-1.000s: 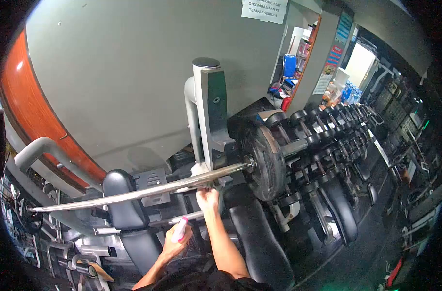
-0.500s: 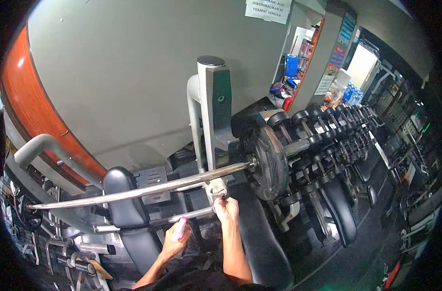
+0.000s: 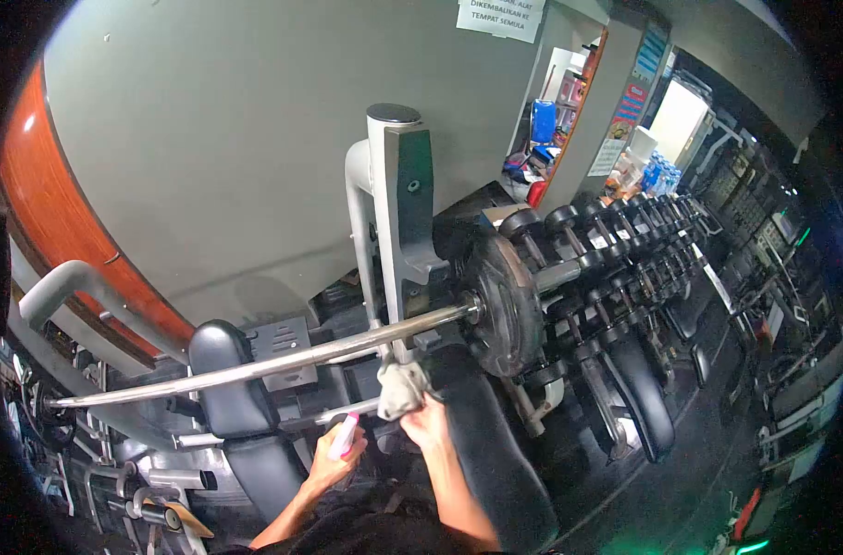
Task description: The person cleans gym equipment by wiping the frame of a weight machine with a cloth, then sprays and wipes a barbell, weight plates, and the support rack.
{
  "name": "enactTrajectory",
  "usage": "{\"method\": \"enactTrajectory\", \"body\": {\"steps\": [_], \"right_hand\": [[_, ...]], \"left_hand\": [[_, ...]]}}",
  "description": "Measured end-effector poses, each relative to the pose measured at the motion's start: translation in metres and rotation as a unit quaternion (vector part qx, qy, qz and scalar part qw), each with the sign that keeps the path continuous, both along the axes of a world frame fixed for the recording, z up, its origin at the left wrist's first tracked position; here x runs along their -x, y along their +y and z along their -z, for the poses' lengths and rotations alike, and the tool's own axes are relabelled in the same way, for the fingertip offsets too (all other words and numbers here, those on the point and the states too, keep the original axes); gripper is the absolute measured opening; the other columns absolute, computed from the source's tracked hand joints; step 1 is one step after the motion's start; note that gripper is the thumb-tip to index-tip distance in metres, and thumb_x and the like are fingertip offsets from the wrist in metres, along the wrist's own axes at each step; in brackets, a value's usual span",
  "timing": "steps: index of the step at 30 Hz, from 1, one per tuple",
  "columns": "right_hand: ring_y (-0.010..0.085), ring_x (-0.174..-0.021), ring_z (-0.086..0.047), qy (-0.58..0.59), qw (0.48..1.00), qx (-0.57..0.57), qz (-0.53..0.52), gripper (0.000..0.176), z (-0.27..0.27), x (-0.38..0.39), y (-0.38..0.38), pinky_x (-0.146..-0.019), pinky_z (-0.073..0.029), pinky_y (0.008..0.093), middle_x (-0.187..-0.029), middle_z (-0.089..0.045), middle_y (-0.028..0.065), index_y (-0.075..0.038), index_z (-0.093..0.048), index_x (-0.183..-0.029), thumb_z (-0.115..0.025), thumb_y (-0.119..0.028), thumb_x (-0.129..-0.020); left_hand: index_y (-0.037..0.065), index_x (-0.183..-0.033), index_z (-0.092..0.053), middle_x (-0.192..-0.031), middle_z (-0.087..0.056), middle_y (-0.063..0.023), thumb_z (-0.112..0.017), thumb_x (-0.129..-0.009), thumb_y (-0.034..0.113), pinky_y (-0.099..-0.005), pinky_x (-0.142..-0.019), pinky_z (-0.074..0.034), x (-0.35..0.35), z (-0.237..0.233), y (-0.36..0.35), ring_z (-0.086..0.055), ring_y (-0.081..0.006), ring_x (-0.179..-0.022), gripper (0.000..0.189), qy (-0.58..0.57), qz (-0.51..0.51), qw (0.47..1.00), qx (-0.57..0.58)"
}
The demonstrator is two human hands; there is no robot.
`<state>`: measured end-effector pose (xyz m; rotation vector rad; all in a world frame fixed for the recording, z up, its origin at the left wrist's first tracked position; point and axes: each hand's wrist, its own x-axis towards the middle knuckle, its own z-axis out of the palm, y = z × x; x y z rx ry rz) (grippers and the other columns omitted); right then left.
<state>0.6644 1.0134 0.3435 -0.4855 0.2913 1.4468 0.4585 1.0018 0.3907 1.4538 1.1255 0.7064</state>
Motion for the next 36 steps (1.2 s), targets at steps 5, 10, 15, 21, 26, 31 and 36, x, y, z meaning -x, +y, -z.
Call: {"method": "enactTrajectory", "body": {"steps": [5, 10, 15, 21, 26, 31, 36], "right_hand": [[0.0207, -0.079, -0.062, 0.107, 0.987, -0.097, 0.069, 0.022, 0.051, -0.001, 0.07, -0.076, -0.052, 0.0322, -0.088, -0.064, 0.0102, 0.003, -0.057, -0.099, -0.039, -0.007, -0.092], [0.0254, -0.079, -0.063, 0.28, 0.951, -0.119, 0.056, 0.019, 0.052, -0.026, 0.094, -0.073, -0.055, 0.0363, -0.088, -0.061, 0.0164, 0.008, -0.052, -0.098, -0.039, 0.006, -0.085], [0.0244, -0.092, -0.063, 0.218, 0.965, -0.14, 0.028, 0.026, 0.016, -0.042, 0.047, -0.085, -0.053, 0.0324, -0.104, -0.062, 0.0206, 0.012, -0.052, -0.108, -0.035, 0.004, -0.09], [0.0213, -0.101, -0.062, 0.035, 0.973, -0.209, 0.089, 0.026, -0.03, -0.035, -0.004, -0.089, -0.051, 0.0344, -0.113, -0.062, 0.0153, 0.001, -0.054, -0.115, -0.042, -0.011, -0.095], [0.0227, -0.105, -0.058, -0.546, 0.803, 0.011, 0.239, 0.024, -0.107, -0.033, 0.001, -0.092, -0.045, 0.0393, -0.113, -0.06, 0.0164, 0.002, -0.057, -0.11, -0.045, -0.013, -0.096], [0.0315, -0.103, -0.057, -0.975, 0.214, -0.021, 0.061, 0.031, -0.121, -0.035, 0.046, -0.091, -0.044, 0.0438, -0.101, -0.062, 0.0171, -0.003, -0.06, -0.105, -0.054, -0.003, -0.075], [0.0285, -0.1, -0.058, -0.982, 0.184, -0.018, -0.029, 0.028, -0.136, -0.033, 0.055, -0.087, -0.044, 0.042, -0.099, -0.064, 0.0135, -0.005, -0.059, -0.102, -0.056, -0.008, -0.074]], "left_hand": [[0.003, -0.094, -0.062, -0.07, -0.061, -0.0055, -0.068, -0.08, 0.018, -0.0283, -0.063, -0.048, 0.0, -0.002, -0.003, -0.058, -0.0125, -0.066, 0.021, 0.008, 0.002, 1.0, -0.009], [0.003, -0.096, -0.059, -0.067, -0.057, -0.0015, -0.066, -0.083, 0.014, -0.0247, -0.05, -0.044, 0.005, -0.001, -0.01, -0.054, -0.0078, -0.055, 0.018, -0.012, 0.004, 0.999, -0.046], [0.002, -0.093, -0.062, -0.071, -0.061, -0.005, -0.069, -0.08, 0.017, -0.0272, -0.064, -0.048, 0.006, 0.005, -0.012, -0.057, -0.0109, -0.066, 0.021, -0.015, -0.011, 1.0, 0.012], [0.003, -0.096, -0.061, -0.077, -0.061, -0.0047, -0.066, -0.082, 0.013, -0.0274, -0.063, -0.046, 0.001, -0.006, -0.006, -0.055, -0.0111, -0.069, 0.018, 0.018, 0.018, 0.998, -0.054], [0.003, -0.095, -0.062, -0.076, -0.064, -0.0079, -0.069, -0.082, 0.018, -0.0293, -0.066, -0.049, -0.004, -0.004, -0.004, -0.06, -0.0143, -0.07, 0.022, 0.016, 0.019, 0.999, -0.044], [0.002, -0.097, -0.062, -0.079, -0.065, -0.0097, -0.069, -0.081, 0.018, -0.0301, -0.067, -0.05, -0.007, 0.004, -0.004, -0.062, -0.0172, -0.072, 0.023, 0.0, 0.036, 0.998, -0.059], [0.002, -0.097, -0.062, -0.079, -0.065, -0.0107, -0.068, -0.081, 0.018, -0.0305, -0.067, -0.05, -0.003, 0.002, -0.007, -0.063, -0.0178, -0.072, 0.023, 0.007, 0.028, 0.998, -0.048]]}}
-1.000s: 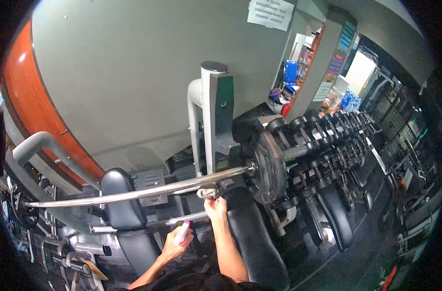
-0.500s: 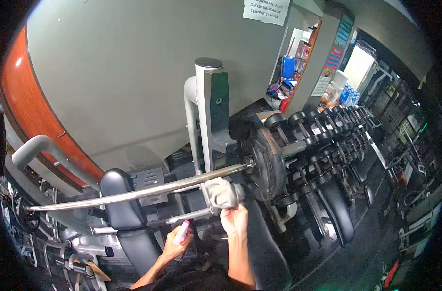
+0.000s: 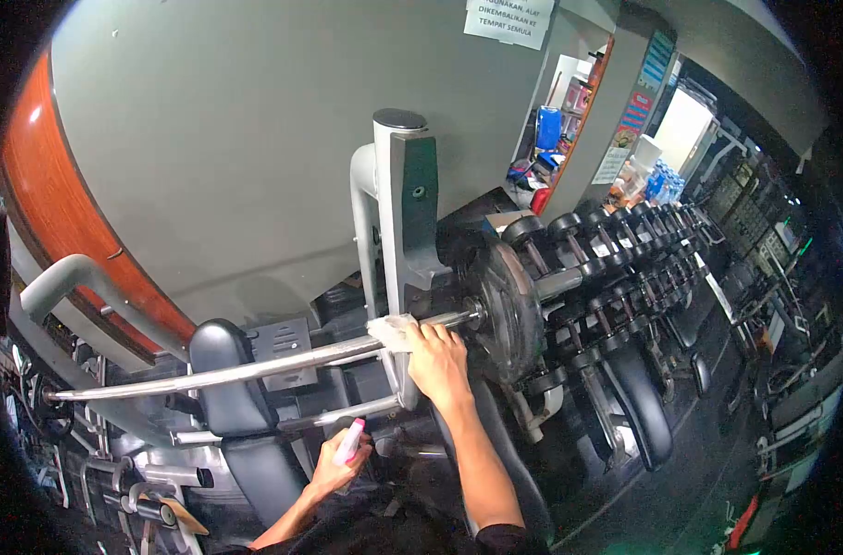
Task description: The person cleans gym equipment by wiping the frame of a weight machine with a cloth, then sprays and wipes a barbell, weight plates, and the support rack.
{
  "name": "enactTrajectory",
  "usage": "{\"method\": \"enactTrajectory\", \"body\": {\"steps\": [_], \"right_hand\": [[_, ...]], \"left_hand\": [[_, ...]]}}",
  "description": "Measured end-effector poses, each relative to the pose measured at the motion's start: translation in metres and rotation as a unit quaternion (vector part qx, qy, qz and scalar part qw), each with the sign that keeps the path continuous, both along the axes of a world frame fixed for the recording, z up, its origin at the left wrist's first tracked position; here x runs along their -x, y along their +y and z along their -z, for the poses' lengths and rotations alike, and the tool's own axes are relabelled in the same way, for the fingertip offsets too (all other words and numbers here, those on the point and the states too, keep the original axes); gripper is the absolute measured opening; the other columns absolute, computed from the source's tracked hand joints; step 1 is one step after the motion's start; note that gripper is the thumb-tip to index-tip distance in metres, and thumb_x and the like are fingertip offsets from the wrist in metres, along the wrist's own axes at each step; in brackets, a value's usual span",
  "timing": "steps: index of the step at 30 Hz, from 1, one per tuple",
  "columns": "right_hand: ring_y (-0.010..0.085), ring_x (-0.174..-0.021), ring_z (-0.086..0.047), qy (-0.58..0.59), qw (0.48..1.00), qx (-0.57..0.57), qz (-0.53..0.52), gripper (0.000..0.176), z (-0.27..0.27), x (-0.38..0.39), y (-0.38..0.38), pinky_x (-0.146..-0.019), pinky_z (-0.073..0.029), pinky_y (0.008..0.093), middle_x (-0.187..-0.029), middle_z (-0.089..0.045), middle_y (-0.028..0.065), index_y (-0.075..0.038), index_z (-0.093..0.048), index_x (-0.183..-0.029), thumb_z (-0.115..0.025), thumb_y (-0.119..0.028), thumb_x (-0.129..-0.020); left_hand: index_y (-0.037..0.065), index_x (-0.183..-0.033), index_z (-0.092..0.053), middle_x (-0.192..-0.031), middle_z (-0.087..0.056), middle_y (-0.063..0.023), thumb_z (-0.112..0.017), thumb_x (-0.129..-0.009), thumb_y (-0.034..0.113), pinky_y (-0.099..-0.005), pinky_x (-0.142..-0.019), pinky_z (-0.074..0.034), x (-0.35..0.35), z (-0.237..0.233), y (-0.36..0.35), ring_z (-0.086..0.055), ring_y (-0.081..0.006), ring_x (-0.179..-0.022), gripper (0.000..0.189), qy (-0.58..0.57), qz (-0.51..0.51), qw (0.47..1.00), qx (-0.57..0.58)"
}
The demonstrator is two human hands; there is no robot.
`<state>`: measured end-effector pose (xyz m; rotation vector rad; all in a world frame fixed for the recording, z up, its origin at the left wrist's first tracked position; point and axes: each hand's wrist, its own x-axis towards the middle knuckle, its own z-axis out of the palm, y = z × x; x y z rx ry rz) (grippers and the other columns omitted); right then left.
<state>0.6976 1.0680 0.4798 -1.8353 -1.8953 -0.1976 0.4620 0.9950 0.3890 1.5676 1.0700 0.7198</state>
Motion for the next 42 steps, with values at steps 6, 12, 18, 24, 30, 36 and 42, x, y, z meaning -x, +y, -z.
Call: {"method": "enactTrajectory", "body": {"steps": [6, 12, 18, 24, 30, 36, 42], "right_hand": [[0.0324, -0.087, -0.063, 0.237, 0.966, 0.056, -0.09, 0.034, -0.016, -0.008, -0.022, -0.078, -0.049, 0.043, -0.094, -0.064, 0.0197, -0.003, -0.054, -0.11, -0.05, -0.003, -0.077], [0.0382, -0.102, -0.06, 0.294, 0.934, -0.18, 0.091, 0.039, -0.029, -0.046, -0.024, -0.086, -0.047, 0.0417, -0.107, -0.06, 0.0266, 0.003, -0.051, -0.119, -0.047, 0.005, -0.08], [0.0397, -0.094, -0.06, 0.163, 0.982, -0.088, 0.024, 0.03, 0.039, -0.06, 0.029, -0.084, -0.048, 0.0447, -0.1, -0.062, 0.0233, 0.002, -0.057, -0.107, -0.053, 0.005, -0.077], [0.0435, -0.097, -0.057, 0.173, 0.978, -0.118, -0.005, 0.032, 0.053, -0.056, 0.007, -0.082, -0.046, 0.0472, -0.104, -0.059, 0.0272, 0.004, -0.054, -0.109, -0.051, 0.005, -0.077], [0.0384, -0.095, -0.062, 0.382, 0.92, -0.023, 0.081, 0.03, 0.065, -0.05, -0.021, -0.078, -0.047, 0.0393, -0.097, -0.062, 0.0257, 0.004, -0.054, -0.114, -0.049, 0.002, -0.085], [0.0352, -0.089, -0.062, 0.399, 0.895, -0.017, 0.198, 0.027, 0.133, -0.051, -0.018, -0.078, -0.047, 0.0395, -0.093, -0.063, 0.0231, 0.002, -0.055, -0.112, -0.049, -0.016, -0.093], [0.0205, -0.084, -0.062, 0.691, 0.702, 0.088, 0.147, 0.023, 0.176, -0.062, 0.001, -0.069, -0.049, 0.0364, -0.096, -0.065, 0.0072, -0.008, -0.059, -0.111, -0.051, -0.022, -0.094]], "left_hand": [[0.002, -0.096, -0.062, -0.081, -0.062, -0.0057, -0.068, -0.082, 0.014, -0.0286, -0.064, -0.047, 0.005, 0.008, -0.004, -0.057, -0.0118, -0.07, 0.02, -0.01, -0.018, 1.0, 0.01], [0.002, -0.096, -0.062, -0.077, -0.064, -0.0089, -0.068, -0.082, 0.018, -0.0302, -0.067, -0.049, 0.008, -0.007, -0.004, -0.061, -0.0154, -0.071, 0.022, 0.017, -0.026, 1.0, 0.002], [0.003, -0.097, -0.062, -0.078, -0.064, -0.008, -0.068, -0.081, 0.018, -0.0296, -0.067, -0.049, 0.008, -0.006, -0.007, -0.061, -0.0148, -0.072, 0.022, 0.029, -0.022, 0.999, 0.03], [0.002, -0.097, -0.061, -0.069, -0.059, -0.0052, -0.068, -0.081, 0.017, -0.028, -0.056, -0.045, 0.005, -0.004, -0.012, -0.055, -0.0116, -0.06, 0.023, -0.004, -0.023, 0.999, -0.028], [0.002, -0.097, -0.06, -0.066, -0.058, -0.0028, -0.067, -0.083, 0.017, -0.0259, -0.05, -0.044, 0.0, 0.001, -0.014, -0.054, -0.0093, -0.053, 0.022, 0.003, 0.0, 1.0, -0.012], [0.002, -0.097, -0.059, -0.067, -0.058, -0.0016, -0.066, -0.083, 0.015, -0.0246, -0.05, -0.044, -0.003, 0.007, -0.01, -0.056, -0.0085, -0.056, 0.02, -0.023, 0.01, 0.999, 0.025], [0.002, -0.098, -0.059, -0.068, -0.058, -0.0017, -0.066, -0.083, 0.013, -0.0247, -0.05, -0.045, 0.003, 0.012, -0.006, -0.056, -0.0085, -0.057, 0.02, -0.017, 0.007, 0.999, 0.039]]}}
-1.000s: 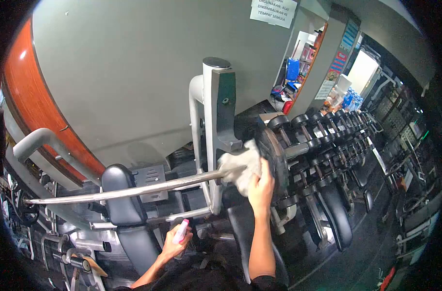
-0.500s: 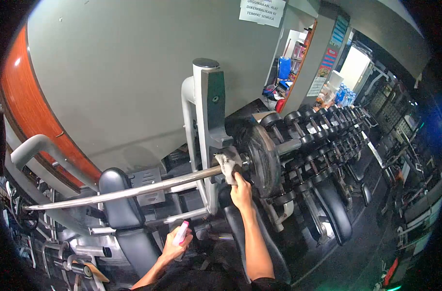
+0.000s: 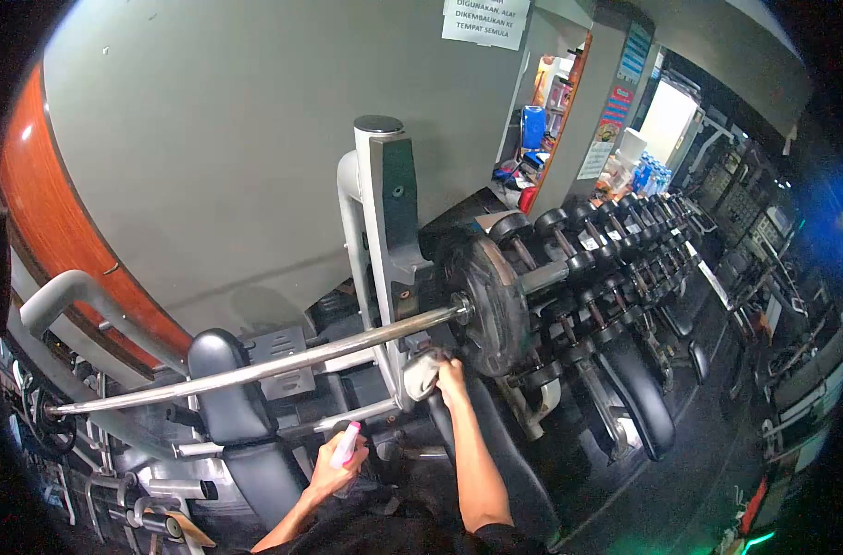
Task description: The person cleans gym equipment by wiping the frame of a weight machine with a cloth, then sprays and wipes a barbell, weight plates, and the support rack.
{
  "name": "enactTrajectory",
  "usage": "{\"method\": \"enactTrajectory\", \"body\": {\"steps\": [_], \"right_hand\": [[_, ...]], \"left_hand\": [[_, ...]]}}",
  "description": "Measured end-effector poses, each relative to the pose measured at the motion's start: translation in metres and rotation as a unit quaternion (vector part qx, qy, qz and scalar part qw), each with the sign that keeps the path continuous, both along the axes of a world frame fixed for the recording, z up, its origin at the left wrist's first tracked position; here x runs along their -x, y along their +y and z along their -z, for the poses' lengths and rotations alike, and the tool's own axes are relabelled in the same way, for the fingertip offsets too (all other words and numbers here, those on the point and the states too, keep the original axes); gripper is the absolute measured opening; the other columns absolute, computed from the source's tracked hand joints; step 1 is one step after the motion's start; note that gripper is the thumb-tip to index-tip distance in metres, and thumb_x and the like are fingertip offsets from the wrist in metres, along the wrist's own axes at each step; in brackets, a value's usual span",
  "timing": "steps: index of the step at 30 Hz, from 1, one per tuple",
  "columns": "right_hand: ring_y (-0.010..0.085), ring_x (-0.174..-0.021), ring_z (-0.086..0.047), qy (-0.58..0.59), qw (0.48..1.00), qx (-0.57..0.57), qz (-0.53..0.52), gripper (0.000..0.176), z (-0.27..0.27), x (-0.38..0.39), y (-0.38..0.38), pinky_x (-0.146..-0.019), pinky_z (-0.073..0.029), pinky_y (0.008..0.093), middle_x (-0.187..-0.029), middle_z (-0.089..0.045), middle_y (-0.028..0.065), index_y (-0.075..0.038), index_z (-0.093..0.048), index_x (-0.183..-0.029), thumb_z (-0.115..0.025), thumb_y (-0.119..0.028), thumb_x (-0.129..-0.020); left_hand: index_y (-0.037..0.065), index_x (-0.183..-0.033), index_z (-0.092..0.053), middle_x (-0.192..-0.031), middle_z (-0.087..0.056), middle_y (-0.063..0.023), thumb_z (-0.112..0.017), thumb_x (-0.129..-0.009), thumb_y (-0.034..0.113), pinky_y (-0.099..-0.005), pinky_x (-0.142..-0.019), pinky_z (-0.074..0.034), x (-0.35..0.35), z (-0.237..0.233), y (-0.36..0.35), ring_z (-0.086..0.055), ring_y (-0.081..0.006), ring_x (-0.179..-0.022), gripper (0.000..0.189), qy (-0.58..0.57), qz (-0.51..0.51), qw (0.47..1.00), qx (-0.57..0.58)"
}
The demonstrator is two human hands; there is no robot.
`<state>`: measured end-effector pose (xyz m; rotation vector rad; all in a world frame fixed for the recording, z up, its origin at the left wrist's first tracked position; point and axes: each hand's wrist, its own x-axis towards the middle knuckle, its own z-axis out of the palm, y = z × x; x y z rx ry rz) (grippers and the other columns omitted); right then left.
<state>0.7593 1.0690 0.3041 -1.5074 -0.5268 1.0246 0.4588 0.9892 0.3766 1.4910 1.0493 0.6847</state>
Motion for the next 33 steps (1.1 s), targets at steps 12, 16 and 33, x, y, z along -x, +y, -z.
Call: {"method": "enactTrajectory", "body": {"steps": [12, 16, 33], "right_hand": [[0.0178, -0.095, -0.057, 0.213, 0.944, -0.212, 0.134, 0.029, -0.061, 0.013, 0.006, -0.079, -0.046, 0.0319, -0.108, -0.059, 0.0087, -0.001, -0.052, -0.116, -0.052, -0.021, -0.095], [0.0196, -0.099, -0.059, 0.103, 0.94, -0.272, 0.178, 0.029, -0.077, 0.03, -0.011, -0.084, -0.046, 0.0321, -0.112, -0.06, 0.0109, 0.001, -0.051, -0.12, -0.045, -0.015, -0.097], [0.0377, -0.082, -0.064, -0.639, 0.768, -0.025, -0.029, 0.024, -0.153, 0.011, 0.024, -0.07, -0.05, 0.0481, -0.089, -0.065, 0.0193, -0.004, -0.059, -0.105, -0.055, -0.009, -0.082]], "left_hand": [[0.003, -0.097, -0.059, -0.071, -0.059, -0.0034, -0.064, -0.083, 0.013, -0.026, -0.053, -0.045, 0.007, -0.006, 0.003, -0.056, -0.0098, -0.059, 0.018, 0.018, -0.013, 0.996, -0.088], [0.003, -0.093, -0.06, -0.069, -0.058, -0.003, -0.066, -0.082, 0.014, -0.0268, -0.057, -0.046, 0.004, -0.019, 0.004, -0.055, -0.01, -0.062, 0.017, 0.008, -0.014, 1.0, -0.025], [0.002, -0.096, -0.062, -0.072, -0.06, -0.0038, -0.068, -0.08, 0.014, -0.0271, -0.057, -0.046, -0.004, -0.033, 0.009, -0.056, -0.0098, -0.062, 0.02, -0.005, 0.007, 0.992, -0.123]]}}
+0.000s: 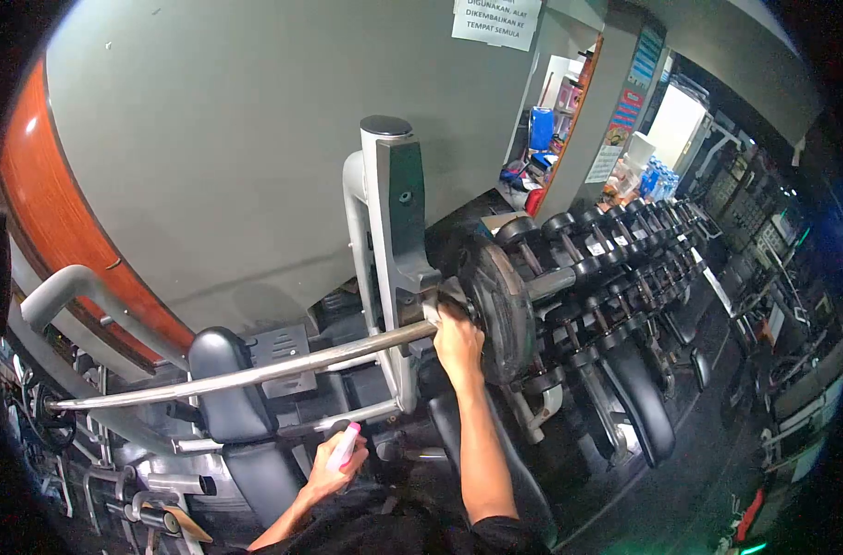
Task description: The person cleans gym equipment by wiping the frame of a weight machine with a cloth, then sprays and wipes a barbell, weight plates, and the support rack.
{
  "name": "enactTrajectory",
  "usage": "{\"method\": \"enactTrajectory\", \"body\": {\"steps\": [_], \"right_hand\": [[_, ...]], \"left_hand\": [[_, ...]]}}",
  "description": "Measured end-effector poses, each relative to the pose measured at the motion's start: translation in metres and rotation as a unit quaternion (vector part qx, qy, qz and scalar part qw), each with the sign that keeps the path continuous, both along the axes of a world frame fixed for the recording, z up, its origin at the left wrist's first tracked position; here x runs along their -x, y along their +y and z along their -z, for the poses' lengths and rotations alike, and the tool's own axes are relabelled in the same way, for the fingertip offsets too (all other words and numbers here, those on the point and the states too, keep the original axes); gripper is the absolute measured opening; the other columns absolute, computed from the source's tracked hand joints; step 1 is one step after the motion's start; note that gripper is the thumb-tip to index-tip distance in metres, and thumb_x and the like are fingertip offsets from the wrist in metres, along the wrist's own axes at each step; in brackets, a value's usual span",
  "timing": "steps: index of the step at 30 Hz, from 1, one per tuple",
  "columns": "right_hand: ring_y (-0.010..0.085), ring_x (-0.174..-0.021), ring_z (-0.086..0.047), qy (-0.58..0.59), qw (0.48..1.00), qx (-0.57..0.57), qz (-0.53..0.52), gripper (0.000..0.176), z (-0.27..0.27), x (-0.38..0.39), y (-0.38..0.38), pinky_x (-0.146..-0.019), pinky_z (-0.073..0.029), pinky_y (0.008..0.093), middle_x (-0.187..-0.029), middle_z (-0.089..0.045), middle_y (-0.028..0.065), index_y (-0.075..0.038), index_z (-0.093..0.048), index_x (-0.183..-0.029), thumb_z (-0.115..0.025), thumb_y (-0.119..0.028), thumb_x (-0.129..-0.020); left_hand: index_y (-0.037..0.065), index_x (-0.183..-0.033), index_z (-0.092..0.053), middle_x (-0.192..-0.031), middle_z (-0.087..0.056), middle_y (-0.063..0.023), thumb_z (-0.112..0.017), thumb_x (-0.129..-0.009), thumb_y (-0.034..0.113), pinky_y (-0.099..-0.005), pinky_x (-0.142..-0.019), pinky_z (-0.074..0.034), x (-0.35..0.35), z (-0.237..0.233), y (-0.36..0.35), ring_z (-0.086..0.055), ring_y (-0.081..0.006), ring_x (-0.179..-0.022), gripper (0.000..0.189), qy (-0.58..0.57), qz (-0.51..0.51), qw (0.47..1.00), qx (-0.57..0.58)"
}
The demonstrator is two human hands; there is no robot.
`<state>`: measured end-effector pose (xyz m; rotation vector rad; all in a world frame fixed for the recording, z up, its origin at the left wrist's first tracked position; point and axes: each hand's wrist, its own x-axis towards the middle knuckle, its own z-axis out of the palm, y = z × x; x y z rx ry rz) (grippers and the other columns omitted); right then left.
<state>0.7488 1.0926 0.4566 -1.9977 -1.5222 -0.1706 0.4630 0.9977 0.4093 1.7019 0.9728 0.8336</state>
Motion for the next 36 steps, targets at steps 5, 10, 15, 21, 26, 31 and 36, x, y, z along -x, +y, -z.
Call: {"method": "enactTrajectory", "body": {"steps": [5, 10, 15, 21, 26, 31, 36], "right_hand": [[0.0426, -0.087, -0.061, 0.145, 0.977, -0.154, -0.008, 0.031, 0.059, -0.004, -0.025, -0.077, -0.049, 0.0481, -0.097, -0.063, 0.0257, 0.002, -0.059, -0.11, -0.051, -0.005, -0.081], [0.0405, -0.097, -0.061, 0.297, 0.95, -0.073, 0.069, 0.032, 0.075, 0.012, -0.058, -0.083, -0.047, 0.043, -0.102, -0.062, 0.029, 0.005, -0.055, -0.115, -0.046, -0.006, -0.086], [0.033, -0.095, -0.062, 0.341, 0.901, -0.257, 0.08, 0.031, 0.066, 0.025, -0.058, -0.083, -0.046, 0.0389, -0.101, -0.064, 0.0219, 0.005, -0.054, -0.116, -0.045, -0.007, -0.089], [0.0396, -0.099, -0.059, 0.149, 0.959, -0.24, 0.024, 0.027, 0.045, 0.014, -0.016, -0.085, -0.046, 0.041, -0.104, -0.061, 0.0229, 0.004, -0.054, -0.112, -0.049, -0.004, -0.087], [0.0405, -0.115, -0.05, 0.15, 0.979, -0.136, -0.034, 0.034, 0.041, 0.01, -0.015, -0.095, -0.043, 0.0439, -0.124, -0.052, 0.0263, 0.003, -0.052, -0.117, -0.05, 0.001, -0.083], [0.0429, -0.099, -0.058, 0.289, 0.95, -0.117, 0.012, 0.029, 0.066, 0.011, -0.047, -0.082, -0.045, 0.0437, -0.102, -0.062, 0.0259, 0.003, -0.054, -0.114, -0.047, -0.01, -0.089], [0.0393, -0.094, -0.061, 0.308, 0.917, -0.249, 0.05, 0.028, 0.081, 0.012, -0.052, -0.08, -0.046, 0.0437, -0.099, -0.063, 0.0243, 0.002, -0.056, -0.113, -0.045, -0.007, -0.088]], "left_hand": [[0.003, -0.096, -0.062, -0.077, -0.062, -0.0055, -0.068, -0.081, 0.011, -0.0275, -0.065, -0.049, 0.004, -0.015, 0.001, -0.06, -0.0133, -0.069, 0.018, 0.003, 0.033, 0.998, 0.051], [0.001, -0.095, -0.061, -0.077, -0.062, -0.0049, -0.066, -0.083, 0.008, -0.0244, -0.052, -0.046, 0.002, -0.016, -0.001, -0.058, -0.0097, -0.06, 0.015, -0.047, 0.027, 0.998, -0.015], [0.002, -0.097, -0.059, -0.077, -0.061, -0.0034, -0.067, -0.081, 0.006, -0.0246, -0.057, -0.047, -0.003, -0.012, 0.011, -0.058, -0.0094, -0.065, 0.018, -0.04, 0.036, 0.998, -0.042], [0.004, -0.107, -0.055, -0.079, -0.055, -0.002, -0.07, -0.075, 0.002, -0.025, -0.065, -0.046, -0.007, -0.031, 0.007, -0.054, -0.0109, -0.068, 0.036, -0.052, 0.029, 0.996, -0.061], [0.004, -0.112, -0.052, -0.083, -0.053, -0.0027, -0.072, -0.069, -0.001, -0.0262, -0.065, -0.045, 0.002, -0.022, 0.002, -0.053, -0.012, -0.068, 0.047, -0.121, 0.013, 0.993, 0.015], [0.004, -0.11, -0.052, -0.079, -0.052, -0.0024, -0.067, -0.073, -0.001, -0.0266, -0.063, -0.045, 0.015, -0.01, 0.001, -0.052, -0.0115, -0.067, 0.04, -0.092, -0.062, 0.994, -0.019], [0.0, -0.121, -0.048, -0.09, -0.057, -0.0059, -0.058, -0.08, -0.001, -0.0234, -0.06, -0.046, 0.033, -0.015, 0.008, -0.051, -0.0084, -0.062, 0.042, -0.145, -0.111, 0.982, -0.038]]}}
